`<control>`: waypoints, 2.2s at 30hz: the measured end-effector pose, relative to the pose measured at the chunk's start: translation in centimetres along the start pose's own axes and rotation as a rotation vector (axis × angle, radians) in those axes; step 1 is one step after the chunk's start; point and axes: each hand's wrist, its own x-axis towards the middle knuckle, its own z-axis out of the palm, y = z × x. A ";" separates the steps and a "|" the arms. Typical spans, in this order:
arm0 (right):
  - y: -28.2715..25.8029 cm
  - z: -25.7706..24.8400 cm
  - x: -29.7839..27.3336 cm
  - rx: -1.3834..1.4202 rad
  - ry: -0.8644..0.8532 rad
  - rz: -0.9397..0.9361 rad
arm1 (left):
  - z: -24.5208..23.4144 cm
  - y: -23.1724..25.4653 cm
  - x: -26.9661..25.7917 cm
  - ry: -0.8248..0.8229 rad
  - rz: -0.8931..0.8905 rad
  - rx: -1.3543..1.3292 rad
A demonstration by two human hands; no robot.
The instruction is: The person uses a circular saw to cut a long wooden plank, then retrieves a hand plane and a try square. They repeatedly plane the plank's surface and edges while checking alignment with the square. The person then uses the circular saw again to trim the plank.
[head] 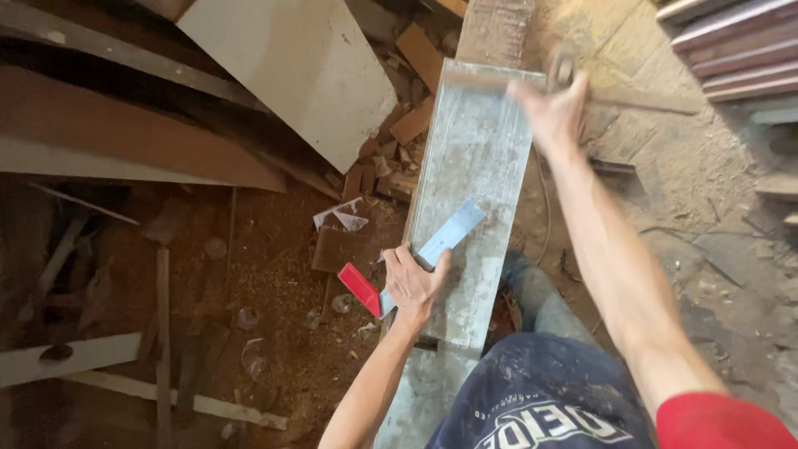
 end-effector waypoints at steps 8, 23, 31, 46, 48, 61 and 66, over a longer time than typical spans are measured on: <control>4.3 -0.4 -12.4 -0.167 0.128 -0.153 | -0.1 0.1 0.2 -0.051 -0.067 0.027; 1.4 -6.7 1.8 0.558 0.036 0.231 | -0.4 0.2 -0.5 0.001 0.001 -0.235; 8.3 -18.4 -7.0 0.238 -0.772 0.266 | -0.2 2.5 11.6 -0.243 0.341 -0.272; 3.4 -11.6 -5.8 0.224 -1.054 0.176 | 4.1 7.5 25.3 -0.547 0.527 -0.272; 3.7 -11.3 -6.0 0.208 -1.049 0.151 | 4.3 7.1 25.1 -0.581 0.507 -0.297; 2.9 -10.2 -6.3 0.169 -0.977 0.038 | 4.6 6.3 26.8 -0.560 0.553 -0.280; 2.9 -9.9 -6.0 0.153 -0.978 -0.020 | 5.1 5.7 27.4 -0.640 0.435 -0.328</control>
